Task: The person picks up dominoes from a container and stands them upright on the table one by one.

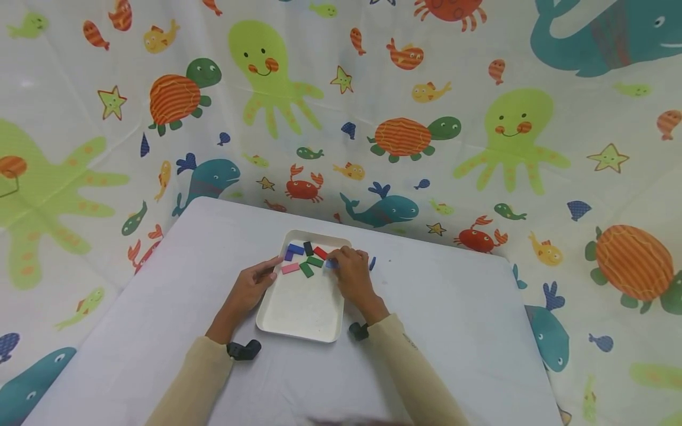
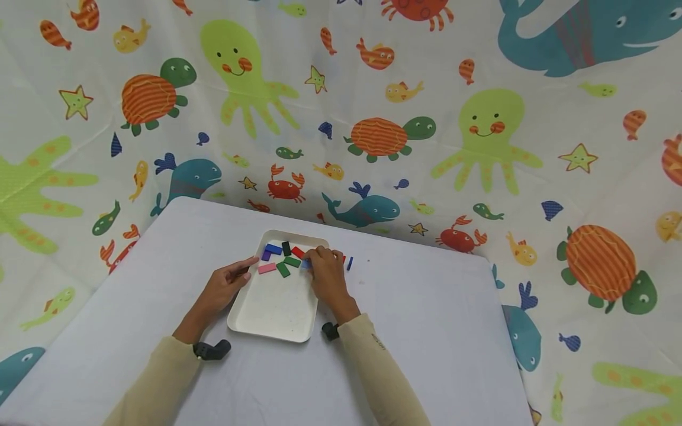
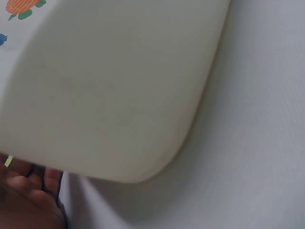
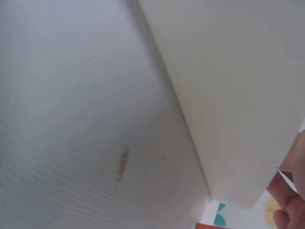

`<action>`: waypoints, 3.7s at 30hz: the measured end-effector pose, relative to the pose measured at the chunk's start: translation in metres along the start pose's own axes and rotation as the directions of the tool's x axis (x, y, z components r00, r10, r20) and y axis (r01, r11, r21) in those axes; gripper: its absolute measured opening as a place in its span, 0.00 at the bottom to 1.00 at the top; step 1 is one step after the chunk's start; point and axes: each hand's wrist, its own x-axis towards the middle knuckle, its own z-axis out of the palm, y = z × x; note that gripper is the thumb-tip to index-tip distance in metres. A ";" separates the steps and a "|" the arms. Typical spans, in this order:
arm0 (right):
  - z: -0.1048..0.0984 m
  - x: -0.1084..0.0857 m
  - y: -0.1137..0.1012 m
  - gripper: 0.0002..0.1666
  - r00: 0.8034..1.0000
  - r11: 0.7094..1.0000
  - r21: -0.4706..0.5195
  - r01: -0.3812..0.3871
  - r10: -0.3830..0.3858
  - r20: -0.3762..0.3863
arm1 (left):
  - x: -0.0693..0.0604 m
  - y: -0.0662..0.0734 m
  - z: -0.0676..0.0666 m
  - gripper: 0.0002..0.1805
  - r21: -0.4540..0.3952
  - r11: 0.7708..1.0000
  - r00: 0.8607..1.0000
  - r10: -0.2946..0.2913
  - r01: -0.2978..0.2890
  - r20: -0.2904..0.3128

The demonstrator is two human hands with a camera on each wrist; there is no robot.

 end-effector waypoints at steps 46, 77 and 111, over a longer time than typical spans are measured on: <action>-0.047 -0.005 0.035 0.14 0.950 0.960 0.267 -0.084 0.158 -0.269 | 0.000 -0.001 0.000 0.26 -0.031 0.999 1.000 -0.027 0.027 0.010; -0.067 -0.016 0.072 0.15 0.907 0.918 0.328 -0.220 0.317 -0.276 | 0.001 -0.002 0.001 0.26 0.004 1.000 1.000 -0.019 0.019 -0.003; -0.062 -0.027 0.091 0.17 0.860 0.836 0.410 -0.364 0.471 -0.195 | 0.001 -0.002 0.001 0.26 0.004 1.000 1.000 -0.029 0.029 0.003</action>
